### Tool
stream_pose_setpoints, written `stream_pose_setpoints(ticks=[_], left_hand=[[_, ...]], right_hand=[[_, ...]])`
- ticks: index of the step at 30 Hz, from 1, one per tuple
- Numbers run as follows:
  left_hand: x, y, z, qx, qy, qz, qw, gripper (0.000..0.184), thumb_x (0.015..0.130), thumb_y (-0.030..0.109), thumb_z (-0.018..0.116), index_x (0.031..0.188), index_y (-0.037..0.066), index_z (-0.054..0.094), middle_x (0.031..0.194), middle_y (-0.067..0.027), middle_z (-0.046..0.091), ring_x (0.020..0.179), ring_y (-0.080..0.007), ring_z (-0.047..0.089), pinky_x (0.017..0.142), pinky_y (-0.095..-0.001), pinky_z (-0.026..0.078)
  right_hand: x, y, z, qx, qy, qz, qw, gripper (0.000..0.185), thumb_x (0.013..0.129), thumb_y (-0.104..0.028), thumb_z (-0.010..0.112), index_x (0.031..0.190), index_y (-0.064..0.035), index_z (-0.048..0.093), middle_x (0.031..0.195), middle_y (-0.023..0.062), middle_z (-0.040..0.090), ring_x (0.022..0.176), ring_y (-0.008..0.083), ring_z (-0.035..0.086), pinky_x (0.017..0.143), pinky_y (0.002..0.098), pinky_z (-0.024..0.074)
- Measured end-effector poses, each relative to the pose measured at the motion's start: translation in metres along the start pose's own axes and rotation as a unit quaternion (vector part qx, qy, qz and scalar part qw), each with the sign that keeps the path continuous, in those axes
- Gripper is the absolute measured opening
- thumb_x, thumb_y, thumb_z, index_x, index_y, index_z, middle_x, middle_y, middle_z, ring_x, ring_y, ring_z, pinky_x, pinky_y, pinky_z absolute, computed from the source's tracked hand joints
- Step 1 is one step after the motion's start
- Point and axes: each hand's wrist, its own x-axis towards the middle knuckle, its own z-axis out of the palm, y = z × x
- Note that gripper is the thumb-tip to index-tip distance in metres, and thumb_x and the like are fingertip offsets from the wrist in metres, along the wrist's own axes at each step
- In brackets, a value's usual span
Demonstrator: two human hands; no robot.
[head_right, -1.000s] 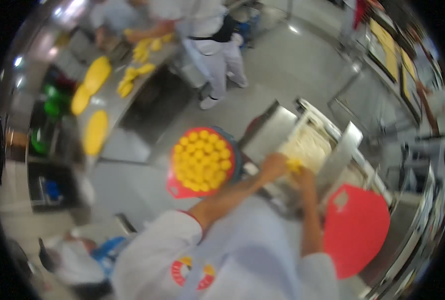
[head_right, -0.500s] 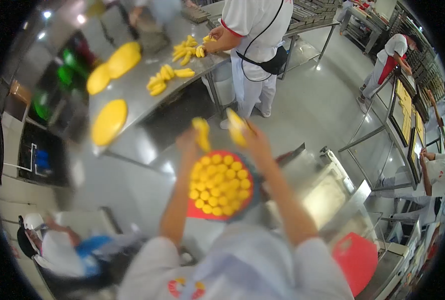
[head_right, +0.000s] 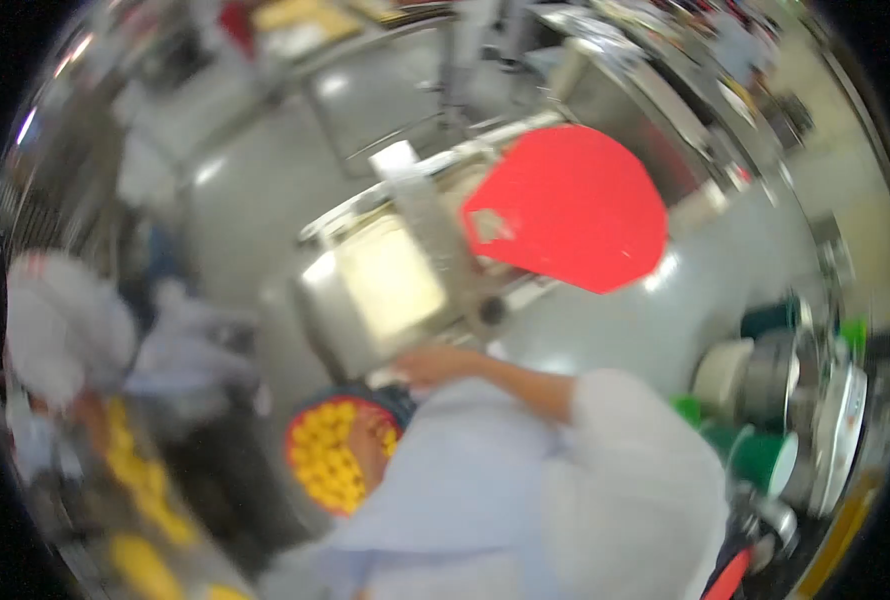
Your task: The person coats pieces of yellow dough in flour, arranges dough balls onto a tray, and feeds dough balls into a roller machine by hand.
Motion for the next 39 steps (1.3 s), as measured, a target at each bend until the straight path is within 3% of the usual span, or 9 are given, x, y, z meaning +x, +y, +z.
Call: stream_pose_setpoints(ticks=[6, 8, 12, 16, 25, 27, 31, 36, 39], left_hand=[[0.018, 0.031, 0.233, 0.267, -0.29, 0.066, 0.917, 0.034, 0.099, 0.018, 0.061, 0.125, -0.006, 0.061, 0.103, -0.0113, 0.069, 0.091, -0.0199, 0.067, 0.08, -0.0313, 0.058], [0.083, 0.028, 0.29, 0.373, -0.278, 0.217, 0.858, 0.04, 0.099, 0.02, 0.062, 0.131, -0.005, 0.057, 0.107, -0.0106, 0.067, 0.1, -0.0194, 0.065, 0.084, -0.0317, 0.056], [0.125, 0.037, 0.401, 0.255, -0.355, 0.119, 0.892, 0.046, 0.1, 0.022, 0.062, 0.139, 0.001, 0.049, 0.13, -0.0127, 0.059, 0.117, -0.0206, 0.058, 0.097, -0.0375, 0.049], [0.133, -0.01, 0.44, 0.039, -0.352, -0.047, 0.934, 0.042, 0.1, 0.012, 0.057, 0.14, 0.005, 0.047, 0.142, -0.0155, 0.053, 0.124, -0.0244, 0.056, 0.102, -0.0413, 0.046], [-0.066, -0.027, 0.365, -0.101, -0.193, 0.161, 0.963, 0.065, 0.094, 0.001, 0.059, 0.152, 0.008, 0.032, 0.149, -0.0208, 0.046, 0.127, -0.0296, 0.056, 0.098, -0.0384, 0.051], [-0.128, -0.027, 0.323, -0.144, -0.114, 0.254, 0.95, 0.064, 0.093, 0.003, 0.06, 0.151, 0.007, 0.034, 0.148, -0.0199, 0.048, 0.125, -0.0306, 0.058, 0.1, -0.0401, 0.051], [-0.231, -0.012, 0.289, -0.219, -0.092, 0.378, 0.895, 0.055, 0.093, 0.005, 0.06, 0.144, -0.001, 0.041, 0.141, -0.0201, 0.055, 0.125, -0.0346, 0.058, 0.104, -0.0453, 0.05], [-0.31, -0.097, 0.236, -0.428, -0.101, 0.48, 0.759, 0.074, 0.098, 0.063, 0.044, 0.145, 0.005, 0.044, 0.145, -0.0123, 0.053, 0.134, -0.0285, 0.05, 0.109, -0.0486, 0.042], [-0.358, -0.227, 0.246, -0.499, -0.067, 0.513, 0.695, 0.086, 0.095, 0.072, 0.038, 0.153, 0.008, 0.035, 0.153, -0.0094, 0.044, 0.139, -0.0263, 0.044, 0.114, -0.0472, 0.036]], right_hand=[[-0.203, 0.027, -0.168, -0.002, 0.425, 0.09, 0.901, 0.028, 0.094, -0.028, 0.063, 0.077, -0.0065, 0.061, 0.069, -0.0018, 0.057, 0.058, 0.0055, 0.048, 0.049, 0.0236, 0.0366], [-0.254, 0.059, -0.206, 0.1, 0.658, 0.095, 0.74, 0.038, 0.095, -0.036, 0.064, 0.071, -0.0069, 0.058, 0.064, -0.0029, 0.049, 0.053, 0.0058, 0.043, 0.045, 0.0243, 0.0304], [-0.354, 0.153, -0.281, 0.092, 0.842, 0.153, 0.51, 0.043, 0.097, -0.049, 0.062, 0.092, -0.0067, 0.064, 0.066, -0.0042, 0.048, 0.058, 0.0072, 0.047, 0.052, 0.0261, 0.0386], [-0.377, 0.175, -0.353, 0.238, 0.745, 0.09, 0.616, 0.038, 0.101, -0.043, 0.057, 0.11, -0.0066, 0.063, 0.082, -0.0029, 0.057, 0.068, 0.0073, 0.052, 0.06, 0.0251, 0.0437], [-0.386, 0.151, -0.444, 0.246, 0.532, -0.136, 0.799, 0.043, 0.105, -0.041, 0.048, 0.126, -0.0062, 0.062, 0.118, 0.0069, 0.067, 0.106, 0.0208, 0.063, 0.096, 0.0386, 0.049], [-0.388, 0.155, -0.495, 0.38, 0.185, -0.278, 0.863, 0.061, 0.104, -0.054, 0.039, 0.134, -0.0038, 0.057, 0.134, 0.0104, 0.061, 0.123, 0.0247, 0.057, 0.107, 0.0455, 0.0428], [-0.258, 0.014, -0.509, 0.465, -0.082, -0.167, 0.866, 0.088, 0.094, -0.069, 0.046, 0.148, -0.0003, 0.041, 0.148, 0.0184, 0.049, 0.136, 0.0338, 0.046, 0.114, 0.0502, 0.0342], [-0.118, -0.017, -0.399, 0.139, -0.051, -0.02, 0.989, 0.068, 0.1, -0.045, 0.053, 0.148, 0.0018, 0.039, 0.145, 0.0215, 0.05, 0.127, 0.0342, 0.055, 0.105, 0.0471, 0.0462], [-0.103, 0.005, -0.29, 0.139, -0.272, -0.043, 0.951, 0.068, 0.101, -0.045, 0.052, 0.148, 0.0019, 0.038, 0.144, 0.0193, 0.051, 0.127, 0.0343, 0.055, 0.105, 0.0479, 0.047]])
